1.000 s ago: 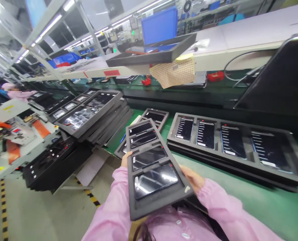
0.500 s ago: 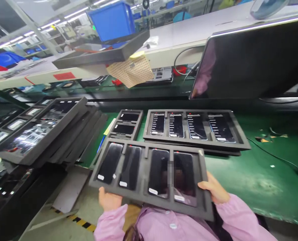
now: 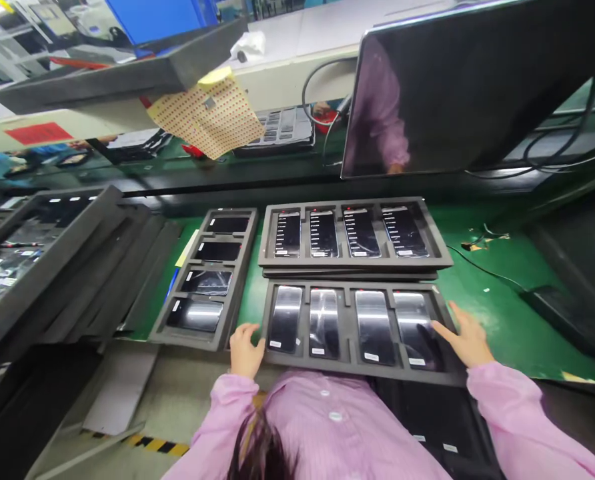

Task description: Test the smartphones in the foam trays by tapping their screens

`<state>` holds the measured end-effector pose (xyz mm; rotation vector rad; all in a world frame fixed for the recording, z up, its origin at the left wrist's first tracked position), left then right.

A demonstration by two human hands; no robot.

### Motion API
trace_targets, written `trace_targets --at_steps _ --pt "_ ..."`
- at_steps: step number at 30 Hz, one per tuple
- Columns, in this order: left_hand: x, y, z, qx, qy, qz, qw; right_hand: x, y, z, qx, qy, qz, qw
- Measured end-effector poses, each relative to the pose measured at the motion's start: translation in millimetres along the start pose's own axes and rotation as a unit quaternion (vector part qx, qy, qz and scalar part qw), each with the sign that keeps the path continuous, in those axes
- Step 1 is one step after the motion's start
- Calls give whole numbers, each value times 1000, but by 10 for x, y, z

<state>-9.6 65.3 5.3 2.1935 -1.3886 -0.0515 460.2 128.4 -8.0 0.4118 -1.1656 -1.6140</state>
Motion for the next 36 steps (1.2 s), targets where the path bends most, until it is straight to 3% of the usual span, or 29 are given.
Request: trace_targets --at_steps 2,4,5,8,10,20,25,27,29,32,36 --pt "5 -168 -145 -143 -107 -24 984 91 -192 61 145 33 -89 985" --pt "29 -444 -256 -226 -142 56 962 234 -401 124 230 21 -119 966" --pt "34 -592 -300 -269 -136 77 950 305 -496 159 250 7 -134 959" --pt "-8 -936 -402 -374 -84 12 924 445 -685 286 265 -28 -202 942" --pt "-64 -1044 -443 -397 -54 -10 916 461 -723 362 254 -49 -227 939" --pt "-223 -1009 -535 -375 -23 -5 927 318 -656 399 191 -91 -220 952" --pt "-94 -996 -528 -360 -50 -6 931 510 -654 562 210 -76 -256 940" --pt "24 -1068 -533 -357 -104 12 928 638 -687 694 241 -43 -235 941" --pt "127 -1185 -553 -348 -138 69 925 744 -754 836 290 -9 -155 944" --pt "175 -1373 -622 -346 -109 128 923 818 -864 1017 335 -9 -66 940" --pt "106 -1577 -772 -401 -79 136 903 790 -947 1167 317 -36 -66 946"
Point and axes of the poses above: each hand's wrist, its own x-axis away from the middle knuckle, its own y-axis out of the back of the hand, z = x × y, the point moved 1 cm from there along -x, towards the middle knuckle, and after that the axes turned 13 degrees about x, right-handed, at the moved point
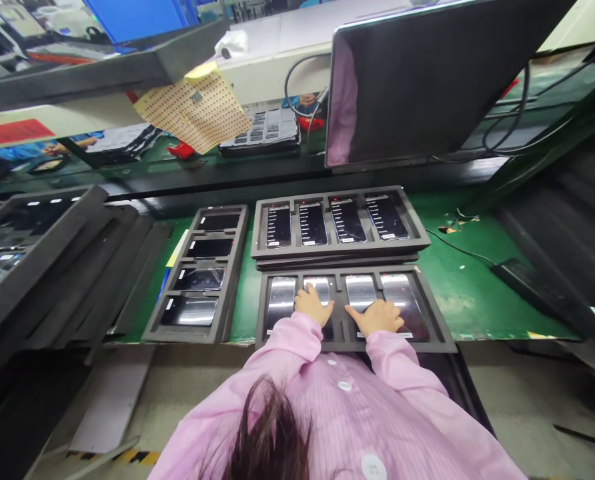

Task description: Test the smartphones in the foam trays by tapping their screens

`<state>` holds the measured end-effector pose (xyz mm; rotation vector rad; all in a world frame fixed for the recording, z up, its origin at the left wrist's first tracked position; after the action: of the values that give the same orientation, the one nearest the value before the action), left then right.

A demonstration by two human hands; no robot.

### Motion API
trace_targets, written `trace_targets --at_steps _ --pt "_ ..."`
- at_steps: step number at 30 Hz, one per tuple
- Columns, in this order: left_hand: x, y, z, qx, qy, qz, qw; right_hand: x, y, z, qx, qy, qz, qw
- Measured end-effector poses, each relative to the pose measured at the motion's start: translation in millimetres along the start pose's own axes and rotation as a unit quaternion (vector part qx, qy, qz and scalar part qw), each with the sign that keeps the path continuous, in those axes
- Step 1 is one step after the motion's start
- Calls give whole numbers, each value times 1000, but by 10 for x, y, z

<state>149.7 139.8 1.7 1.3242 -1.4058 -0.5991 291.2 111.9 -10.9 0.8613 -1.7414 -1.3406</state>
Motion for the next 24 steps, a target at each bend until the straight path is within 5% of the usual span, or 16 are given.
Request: trace_targets --at_steps 5,16,20,22,24 --pt "-79 -2 -164 -71 14 38 997 -34 13 52 -26 -26 1 999" --pt "27 -25 -178 11 31 -8 999 -34 -18 22 -36 -1 -28 999" --pt "147 447 362 136 -2 -24 990 95 95 51 -70 14 -15 997" --pt "233 809 905 162 13 -155 975 212 219 131 -94 43 -17 995" --pt "325 1122 1553 157 158 -353 909 369 370 269 -123 108 -11 986"
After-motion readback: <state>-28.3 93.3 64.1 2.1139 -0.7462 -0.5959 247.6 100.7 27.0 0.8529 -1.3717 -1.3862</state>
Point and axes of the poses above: each hand's wrist, its own x-axis away from the middle knuckle, its own y-axis out of the back of the hand, z = x × y, the point moved 1 cm from there along -x, towards the middle knuckle, and after that the axes turned 13 degrees about x, right-handed, at the moved point
